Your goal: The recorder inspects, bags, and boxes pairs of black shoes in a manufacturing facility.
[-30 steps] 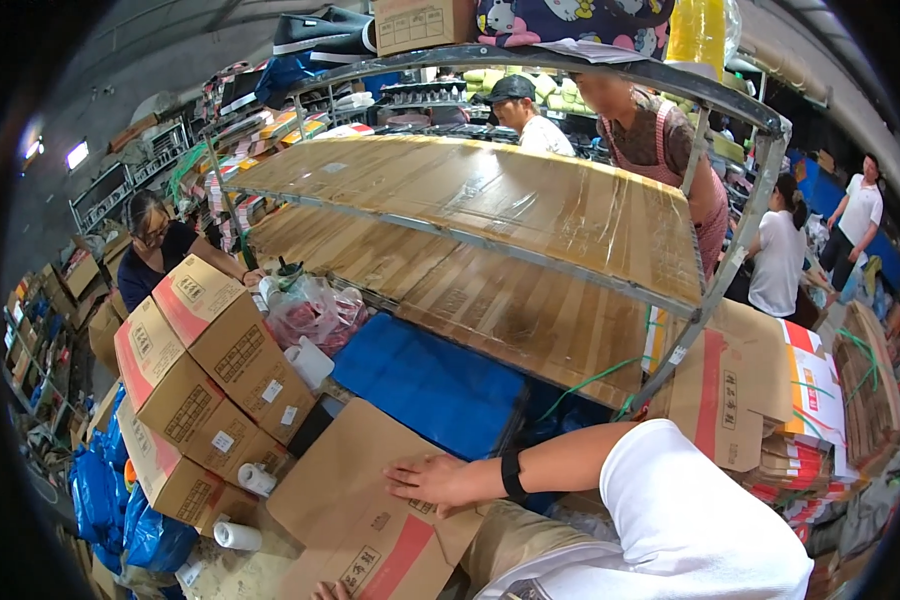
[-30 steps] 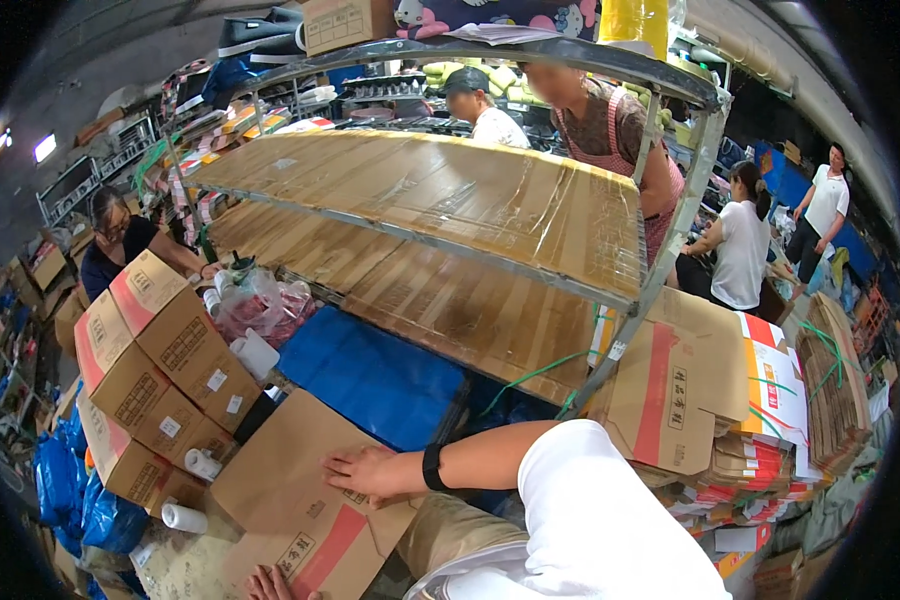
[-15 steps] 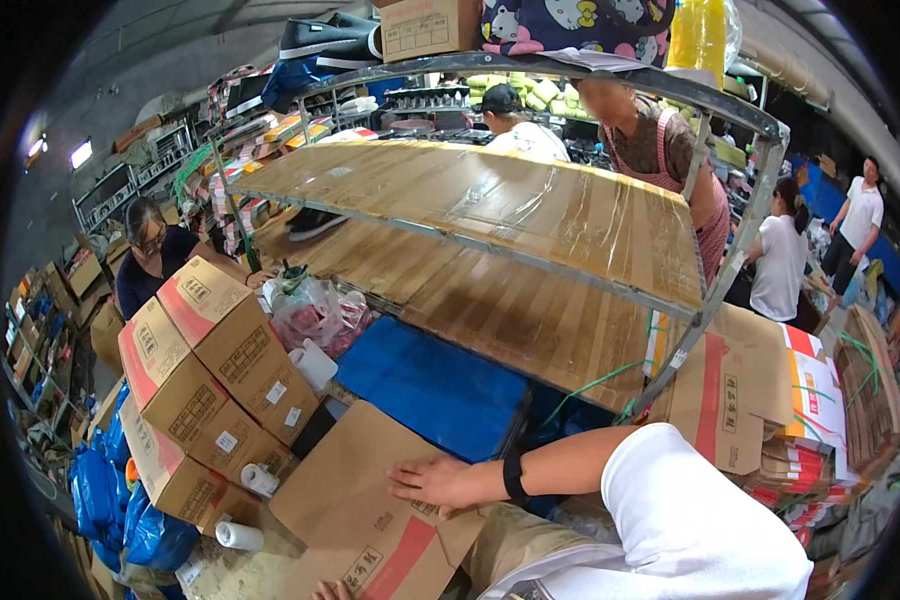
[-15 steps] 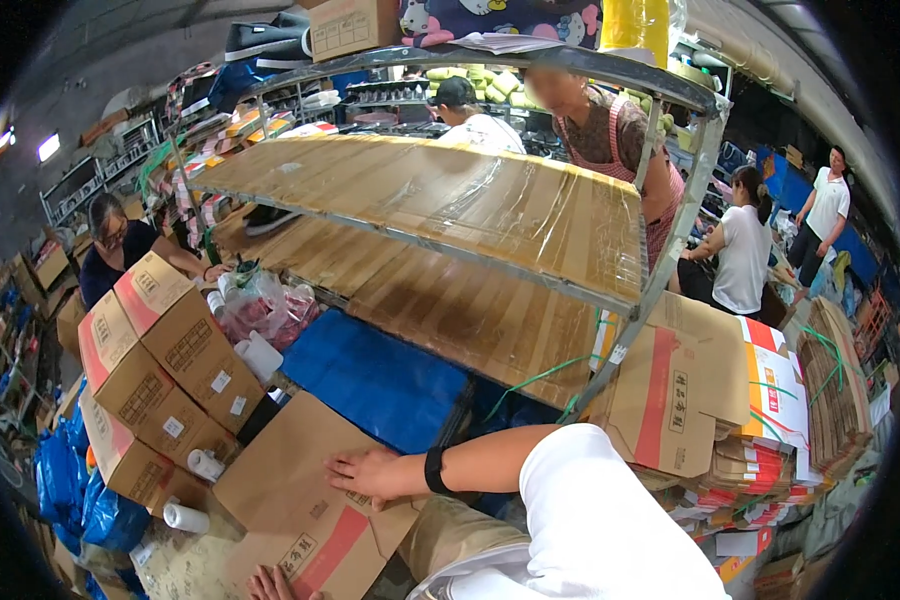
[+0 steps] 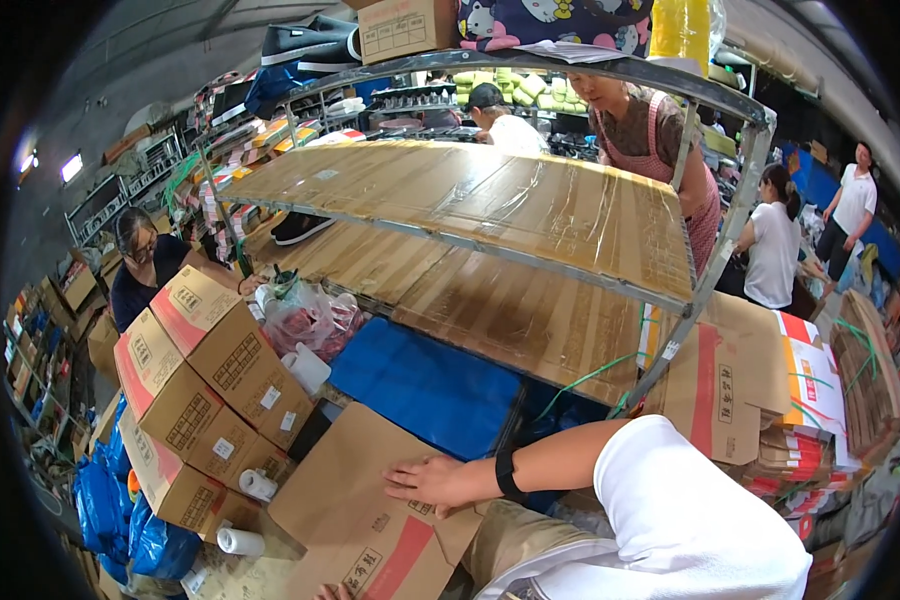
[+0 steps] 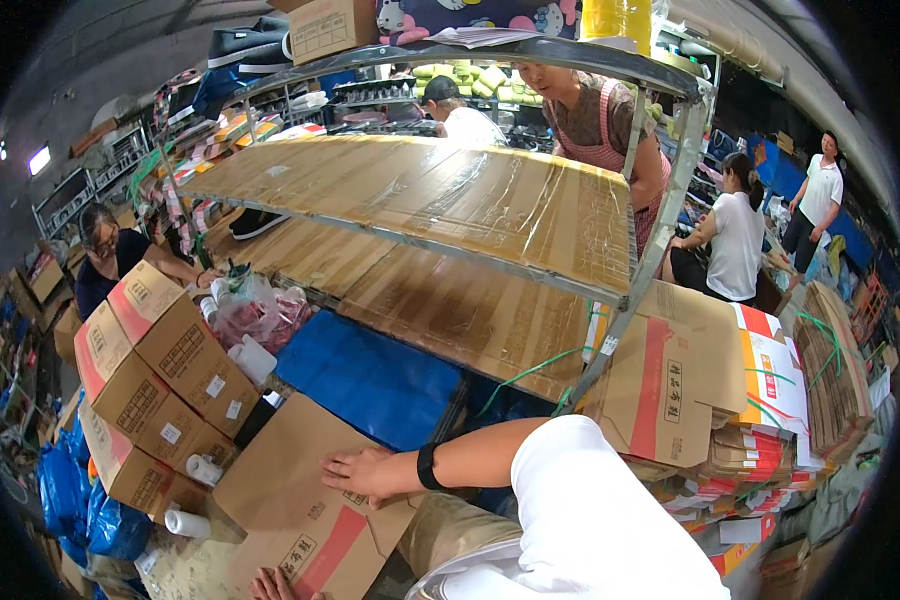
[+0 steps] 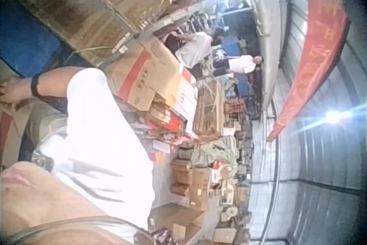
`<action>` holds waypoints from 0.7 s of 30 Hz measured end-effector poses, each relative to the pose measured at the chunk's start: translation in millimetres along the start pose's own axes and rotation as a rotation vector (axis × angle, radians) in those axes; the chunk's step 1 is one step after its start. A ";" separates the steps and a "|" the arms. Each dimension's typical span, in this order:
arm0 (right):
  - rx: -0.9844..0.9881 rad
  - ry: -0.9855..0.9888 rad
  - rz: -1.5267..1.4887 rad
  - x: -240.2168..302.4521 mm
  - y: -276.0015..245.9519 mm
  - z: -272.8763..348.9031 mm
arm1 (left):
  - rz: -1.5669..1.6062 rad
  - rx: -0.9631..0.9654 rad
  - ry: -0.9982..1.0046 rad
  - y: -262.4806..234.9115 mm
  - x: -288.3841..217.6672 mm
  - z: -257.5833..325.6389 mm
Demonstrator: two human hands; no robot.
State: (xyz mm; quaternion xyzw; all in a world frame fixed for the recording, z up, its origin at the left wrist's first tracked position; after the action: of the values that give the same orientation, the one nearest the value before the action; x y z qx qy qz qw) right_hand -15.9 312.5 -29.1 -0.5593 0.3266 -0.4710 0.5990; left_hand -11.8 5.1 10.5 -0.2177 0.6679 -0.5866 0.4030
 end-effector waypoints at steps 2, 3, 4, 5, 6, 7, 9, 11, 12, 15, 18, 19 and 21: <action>0.003 -0.004 -0.001 -0.4 2.1 -1.3 | 0.002 -0.007 -0.001 -0.2 -0.8 0.8; 0.007 -0.009 -0.001 -0.5 4.5 -1.2 | 0.004 -0.014 -0.002 -0.2 -1.3 1.6; 0.007 -0.009 -0.001 -2.8 8.0 -1.3 | 0.004 -0.014 -0.002 0.8 -1.0 1.9; -0.034 -0.039 -0.024 -4.7 9.2 -1.6 | 0.001 -0.013 -0.009 2.3 0.4 2.0; -0.073 -0.068 -0.047 -6.0 11.3 -1.2 | -0.002 -0.011 -0.016 3.5 1.0 2.3; -0.072 -0.067 -0.048 -8.1 16.7 -1.4 | -0.001 -0.010 -0.015 3.9 0.4 2.4; -0.141 -0.090 -0.011 -7.3 16.9 -1.7 | -0.025 -0.026 -0.009 3.1 -0.8 2.5; -0.120 -0.073 0.003 -6.4 17.8 -2.0 | -0.036 -0.027 -0.011 2.6 -1.3 2.9; -0.100 -0.054 0.019 -6.6 18.8 -1.9 | -0.047 -0.030 -0.010 1.9 -1.4 3.0; -0.166 -0.058 0.031 -3.8 14.1 1.5 | -0.042 -0.037 -0.009 2.2 -0.7 3.0; -0.213 -0.070 0.028 -1.5 8.0 3.8 | -0.054 -0.038 -0.010 3.5 -0.1 2.1; -0.212 -0.070 0.028 -0.9 4.7 4.2 | -0.054 -0.037 -0.010 3.6 -0.3 2.2; -0.158 -0.062 0.039 -0.8 2.1 3.8 | -0.055 -0.036 -0.010 3.3 -1.1 2.2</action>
State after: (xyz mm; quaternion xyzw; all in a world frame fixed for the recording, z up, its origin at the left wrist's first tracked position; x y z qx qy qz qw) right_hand -12.3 314.4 -30.7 -0.6127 0.3550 -0.4143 0.5718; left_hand -8.8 5.3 7.7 -0.2462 0.6700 -0.5843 0.3861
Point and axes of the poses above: each hand's wrist, its own z-axis away from the middle knuckle, its own y-axis out of the palm, x = y × z, the point moved 7 cm from there along -z, towards the middle knuckle, and after that the axes turned 1 degree about -y, right-handed, at the moved point
